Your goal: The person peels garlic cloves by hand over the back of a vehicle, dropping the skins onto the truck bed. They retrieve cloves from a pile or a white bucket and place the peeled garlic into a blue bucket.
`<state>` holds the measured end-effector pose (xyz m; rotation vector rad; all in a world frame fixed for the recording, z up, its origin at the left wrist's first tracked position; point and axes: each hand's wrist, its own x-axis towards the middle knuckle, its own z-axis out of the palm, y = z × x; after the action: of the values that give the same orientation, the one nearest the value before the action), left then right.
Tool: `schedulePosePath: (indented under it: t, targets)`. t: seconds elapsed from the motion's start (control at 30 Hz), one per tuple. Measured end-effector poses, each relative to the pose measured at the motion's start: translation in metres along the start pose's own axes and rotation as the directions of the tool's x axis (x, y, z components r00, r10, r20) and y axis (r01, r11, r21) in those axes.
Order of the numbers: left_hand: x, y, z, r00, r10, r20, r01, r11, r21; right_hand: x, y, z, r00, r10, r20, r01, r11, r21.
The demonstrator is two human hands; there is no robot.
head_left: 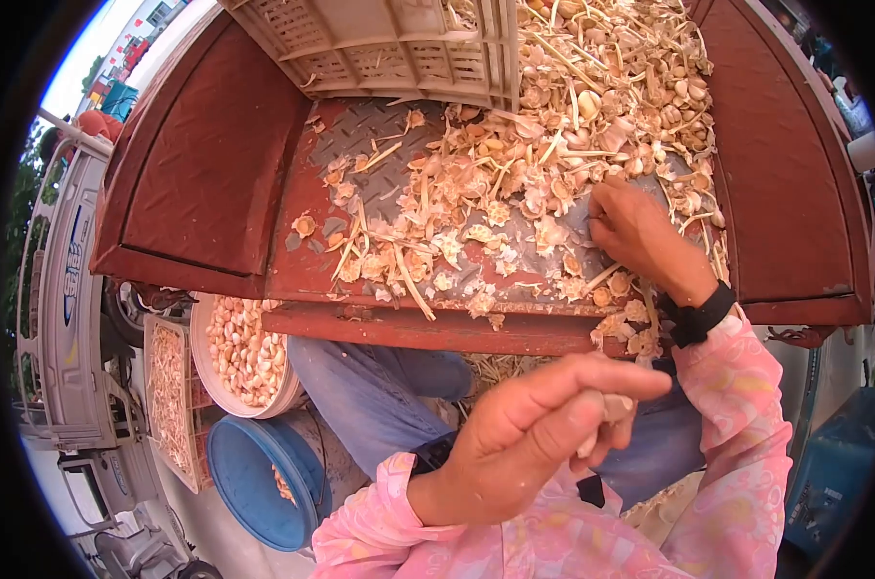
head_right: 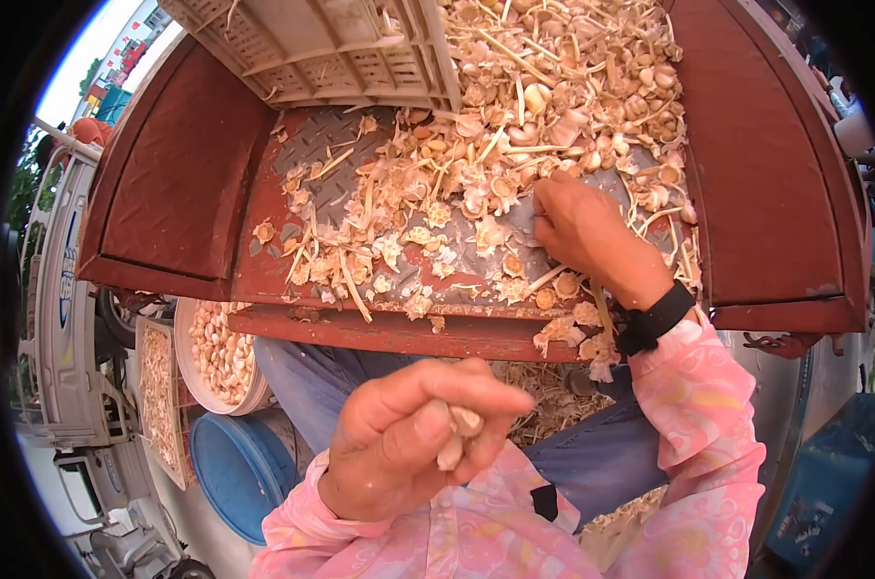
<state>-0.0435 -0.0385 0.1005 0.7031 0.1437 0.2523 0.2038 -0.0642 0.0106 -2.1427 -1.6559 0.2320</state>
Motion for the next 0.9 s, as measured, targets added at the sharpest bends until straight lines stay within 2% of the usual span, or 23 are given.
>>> schedulePosePath:
  t: [0.07,0.13,0.2,0.23,0.27,0.3,0.33,0.43,0.47,0.57,0.67,0.7,0.8,0.83,0.9]
  targets:
    - [0.018,-0.012,-0.025,0.964,-0.004,-0.264,-0.024,0.994,-0.102,0.000,0.001,0.000,0.999,0.020,-0.031,-0.019,0.998,0.053]
    - [0.031,-0.015,-0.037,0.915,-0.069,-0.398,-0.016,0.978,-0.208,0.005,-0.002,0.002,0.994,-0.030,-0.101,0.038,0.996,0.076]
    - [0.049,-0.015,-0.045,0.914,0.040,-0.403,-0.018,0.998,0.059,0.010,-0.011,0.003,0.980,-0.071,-0.186,0.080,0.996,0.038]
    - [0.062,-0.014,-0.049,0.915,0.097,-0.392,-0.022,0.981,0.192,0.012,-0.008,0.004,0.987,-0.045,-0.153,0.051,0.998,0.036]
    - [0.077,-0.015,-0.054,0.899,0.300,-0.318,-0.051,0.795,0.605,0.014,-0.006,0.005,0.988,-0.033,-0.151,0.035,0.999,0.011]
    - [0.094,-0.016,-0.059,0.877,0.453,-0.163,-0.064,0.445,0.893,0.015,-0.005,0.005,0.988,-0.023,-0.150,0.021,1.000,-0.014]
    - [0.109,-0.017,-0.065,0.851,0.523,0.044,-0.053,0.003,0.999,0.016,-0.005,0.003,0.989,-0.014,-0.148,0.008,0.999,-0.040]
    - [0.137,-0.026,-0.089,0.932,0.357,-0.055,0.173,-0.308,0.935,0.013,0.006,0.002,0.998,-0.023,-0.065,0.019,0.998,-0.060]
    - [0.138,-0.030,-0.095,0.934,0.355,-0.034,0.159,-0.327,0.931,0.012,0.013,0.002,0.999,-0.036,-0.041,0.034,0.998,-0.054]
    - [0.120,-0.036,-0.102,0.942,0.337,-0.011,0.139,-0.358,0.923,0.000,0.010,-0.026,0.977,0.047,0.207,-0.077,0.987,0.141]
    - [0.100,-0.014,-0.091,0.963,0.206,-0.175,0.248,-0.415,0.876,-0.017,0.017,-0.035,0.976,0.092,0.198,-0.114,0.988,0.103]
    - [0.097,-0.011,-0.087,0.954,0.255,-0.160,0.255,-0.398,0.881,-0.019,0.020,-0.032,0.999,0.003,0.054,-0.010,0.992,0.128]
    - [0.107,-0.017,-0.068,0.942,0.336,-0.022,0.136,-0.320,0.938,-0.016,0.013,-0.031,0.998,-0.031,-0.050,0.037,0.991,0.128]
    - [0.116,-0.028,-0.073,0.946,0.321,0.042,0.082,-0.364,0.928,-0.016,0.013,-0.028,0.998,-0.059,-0.019,0.061,0.994,0.092]
    - [0.132,-0.043,-0.076,0.969,0.239,-0.059,0.153,-0.396,0.905,-0.017,0.016,-0.019,0.993,-0.113,0.046,0.112,0.993,0.022]
